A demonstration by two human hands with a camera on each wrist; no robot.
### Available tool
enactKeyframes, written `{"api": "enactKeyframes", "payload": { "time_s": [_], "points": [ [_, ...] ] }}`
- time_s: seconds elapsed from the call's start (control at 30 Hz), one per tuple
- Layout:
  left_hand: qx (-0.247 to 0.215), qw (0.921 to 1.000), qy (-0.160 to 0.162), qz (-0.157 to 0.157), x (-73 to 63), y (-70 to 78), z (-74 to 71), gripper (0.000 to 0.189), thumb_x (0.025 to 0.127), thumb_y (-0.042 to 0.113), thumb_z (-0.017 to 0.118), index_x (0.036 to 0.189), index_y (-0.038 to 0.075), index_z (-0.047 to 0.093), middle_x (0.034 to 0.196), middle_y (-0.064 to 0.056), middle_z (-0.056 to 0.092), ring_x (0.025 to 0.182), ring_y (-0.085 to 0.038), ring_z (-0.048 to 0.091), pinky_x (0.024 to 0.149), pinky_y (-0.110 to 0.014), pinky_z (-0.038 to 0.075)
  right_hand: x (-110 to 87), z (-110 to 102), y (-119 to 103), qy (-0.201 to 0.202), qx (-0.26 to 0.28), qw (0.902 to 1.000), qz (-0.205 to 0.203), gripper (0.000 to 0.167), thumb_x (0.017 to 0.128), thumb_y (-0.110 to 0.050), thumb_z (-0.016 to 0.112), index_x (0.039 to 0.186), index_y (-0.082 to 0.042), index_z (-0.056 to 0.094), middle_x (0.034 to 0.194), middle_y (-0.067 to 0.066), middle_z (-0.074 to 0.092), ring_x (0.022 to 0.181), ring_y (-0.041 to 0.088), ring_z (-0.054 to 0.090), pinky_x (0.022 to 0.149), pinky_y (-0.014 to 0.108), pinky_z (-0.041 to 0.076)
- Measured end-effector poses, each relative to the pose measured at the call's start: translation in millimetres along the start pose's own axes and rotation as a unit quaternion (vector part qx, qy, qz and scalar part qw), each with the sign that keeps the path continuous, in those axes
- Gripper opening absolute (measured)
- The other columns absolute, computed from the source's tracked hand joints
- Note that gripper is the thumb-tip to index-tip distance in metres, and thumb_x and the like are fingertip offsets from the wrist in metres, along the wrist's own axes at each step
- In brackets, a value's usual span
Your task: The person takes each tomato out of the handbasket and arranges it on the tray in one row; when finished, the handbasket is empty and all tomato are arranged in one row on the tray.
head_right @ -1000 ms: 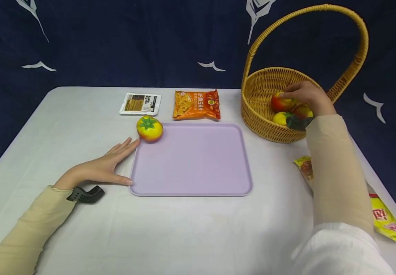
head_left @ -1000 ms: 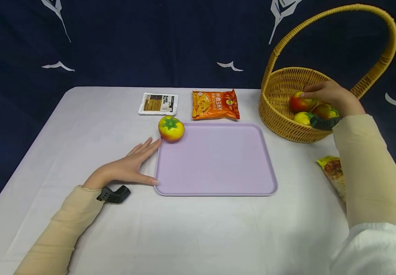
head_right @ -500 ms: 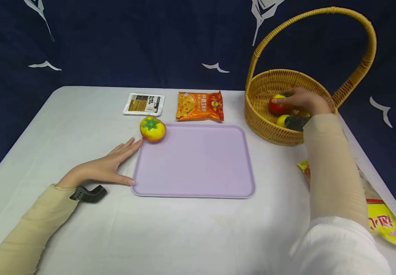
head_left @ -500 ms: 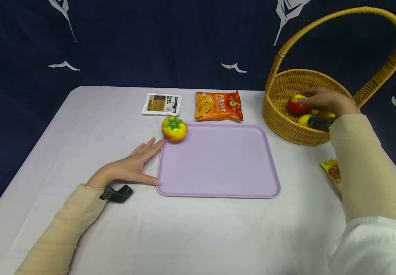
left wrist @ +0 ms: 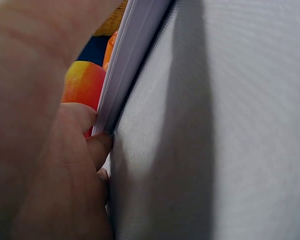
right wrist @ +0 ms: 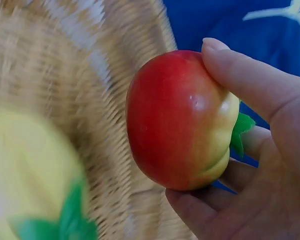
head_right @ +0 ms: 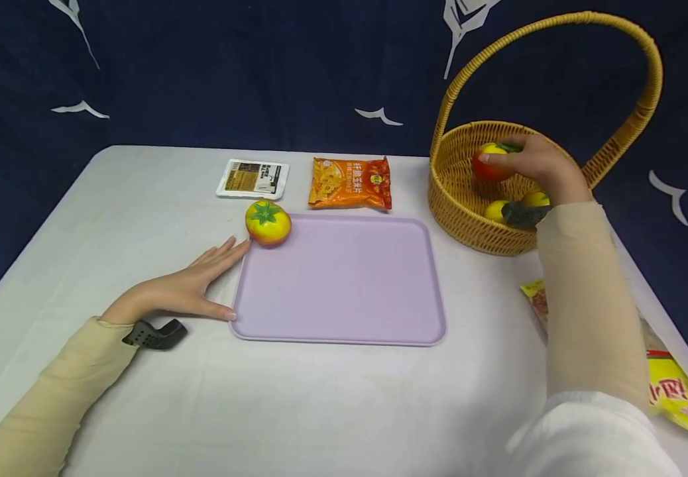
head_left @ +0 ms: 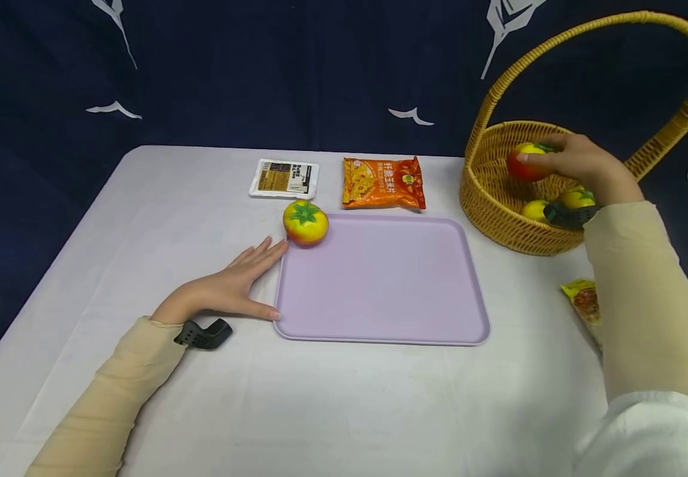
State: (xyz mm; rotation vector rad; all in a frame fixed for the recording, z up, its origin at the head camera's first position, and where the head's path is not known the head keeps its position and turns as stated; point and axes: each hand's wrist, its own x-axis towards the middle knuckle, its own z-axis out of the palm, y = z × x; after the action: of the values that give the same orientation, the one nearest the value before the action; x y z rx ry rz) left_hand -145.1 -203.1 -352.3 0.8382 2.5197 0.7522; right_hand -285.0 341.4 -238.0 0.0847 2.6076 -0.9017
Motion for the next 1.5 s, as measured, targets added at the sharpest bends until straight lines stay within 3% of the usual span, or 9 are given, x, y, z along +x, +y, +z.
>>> {"api": "enactKeyframes", "payload": {
  "time_s": [0.17, 0.3, 0.4, 0.53, 0.63, 0.8, 1.0, 1.2, 1.5],
  "points": [
    [0.001, 1.0000, -0.001, 0.005, 1.2, 0.8, 0.2, 0.115, 0.072, 0.054, 0.074, 0.152, 0.015, 0.001, 0.155, -0.010, -0.004, 0.139, -0.026, -0.011, 0.109, -0.044, -0.007, -22.1, 6, -20, 0.045, 0.007, 0.9987, -0.023, 0.094, 0.082, -0.063, 0.054, 0.151, -0.016, 0.013, 0.152, 0.023, 0.004, 0.131, 0.049, 0.006, 0.096, 0.073, 0.009],
    [0.003, 1.0000, -0.002, 0.006, 1.7, 0.0, 1.1, 0.115, 0.073, 0.055, 0.073, 0.151, 0.015, 0.000, 0.155, -0.010, -0.004, 0.139, -0.027, -0.011, 0.109, -0.045, -0.007, -43.9, 19, -41, 0.085, -0.002, 0.9952, -0.049, 0.089, 0.081, -0.062, 0.055, 0.151, -0.020, 0.018, 0.148, 0.023, 0.018, 0.122, 0.044, 0.022, 0.099, 0.064, 0.021],
    [0.007, 1.0000, 0.000, 0.006, 1.4, -0.5, 1.2, 0.114, 0.073, 0.055, 0.073, 0.151, 0.015, 0.000, 0.155, -0.010, -0.003, 0.139, -0.027, -0.011, 0.109, -0.045, -0.006, -58.1, 37, -60, 0.108, 0.011, 0.9903, -0.086, 0.079, 0.084, -0.057, 0.057, 0.149, -0.024, 0.026, 0.141, 0.019, 0.029, 0.114, 0.037, 0.031, 0.096, 0.050, 0.033],
    [0.004, 1.0000, 0.000, 0.003, -0.1, -1.0, 1.1, 0.114, 0.073, 0.054, 0.073, 0.152, 0.015, 0.000, 0.155, -0.010, -0.004, 0.139, -0.028, -0.010, 0.109, -0.045, -0.006, -66.4, 73, -87, 0.108, 0.044, 0.9790, -0.167, 0.068, 0.086, -0.043, 0.064, 0.145, -0.022, 0.038, 0.132, 0.013, 0.039, 0.105, 0.028, 0.039, 0.086, 0.031, 0.038],
    [0.001, 1.0000, 0.000, 0.003, -0.9, -1.3, 0.6, 0.114, 0.073, 0.054, 0.074, 0.151, 0.015, 0.000, 0.155, -0.011, -0.004, 0.139, -0.029, -0.010, 0.109, -0.046, -0.006, -64.3, 105, -102, 0.093, 0.063, 0.9662, -0.232, 0.063, 0.086, -0.032, 0.069, 0.141, -0.016, 0.044, 0.128, 0.011, 0.045, 0.102, 0.025, 0.043, 0.085, 0.028, 0.040],
    [-0.001, 1.0000, 0.000, 0.002, -0.6, 0.2, 0.4, 0.114, 0.073, 0.053, 0.074, 0.151, 0.014, 0.001, 0.155, -0.011, -0.004, 0.139, -0.028, -0.010, 0.109, -0.045, -0.006, -50.9, 154, -119, 0.076, 0.037, 0.9481, -0.306, 0.062, 0.082, -0.025, 0.074, 0.136, -0.010, 0.049, 0.128, 0.013, 0.049, 0.102, 0.026, 0.047, 0.088, 0.037, 0.041],
    [0.001, 1.0000, 0.001, 0.004, -0.4, 1.0, 1.1, 0.114, 0.073, 0.053, 0.074, 0.152, 0.015, 0.001, 0.155, -0.011, -0.003, 0.139, -0.027, -0.010, 0.109, -0.045, -0.006, -33.2, 198, -132, 0.042, -0.002, 0.9485, -0.314, 0.064, 0.080, -0.030, 0.076, 0.135, -0.009, 0.050, 0.135, 0.012, 0.046, 0.112, 0.026, 0.046, 0.096, 0.040, 0.038],
    [0.002, 1.0000, 0.002, 0.002, -0.8, 2.6, 0.3, 0.115, 0.072, 0.053, 0.074, 0.152, 0.015, 0.001, 0.155, -0.010, -0.003, 0.139, -0.028, -0.010, 0.109, -0.045, -0.006, -18.8, 223, -134, 0.021, -0.008, 0.9437, -0.330, 0.064, 0.079, -0.029, 0.077, 0.134, -0.007, 0.051, 0.131, 0.013, 0.048, 0.111, 0.027, 0.046, 0.094, 0.039, 0.039],
    [0.004, 1.0000, 0.005, 0.005, -0.2, 2.4, 0.4, 0.115, 0.072, 0.052, 0.075, 0.151, 0.014, 0.002, 0.155, -0.011, -0.002, 0.139, -0.027, -0.009, 0.109, -0.045, -0.006, -12.8, 233, -132, 0.014, -0.014, 0.9358, -0.352, 0.065, 0.080, -0.030, 0.076, 0.135, -0.007, 0.049, 0.136, 0.013, 0.044, 0.123, 0.028, 0.039, 0.102, 0.041, 0.031]
  ]
}}
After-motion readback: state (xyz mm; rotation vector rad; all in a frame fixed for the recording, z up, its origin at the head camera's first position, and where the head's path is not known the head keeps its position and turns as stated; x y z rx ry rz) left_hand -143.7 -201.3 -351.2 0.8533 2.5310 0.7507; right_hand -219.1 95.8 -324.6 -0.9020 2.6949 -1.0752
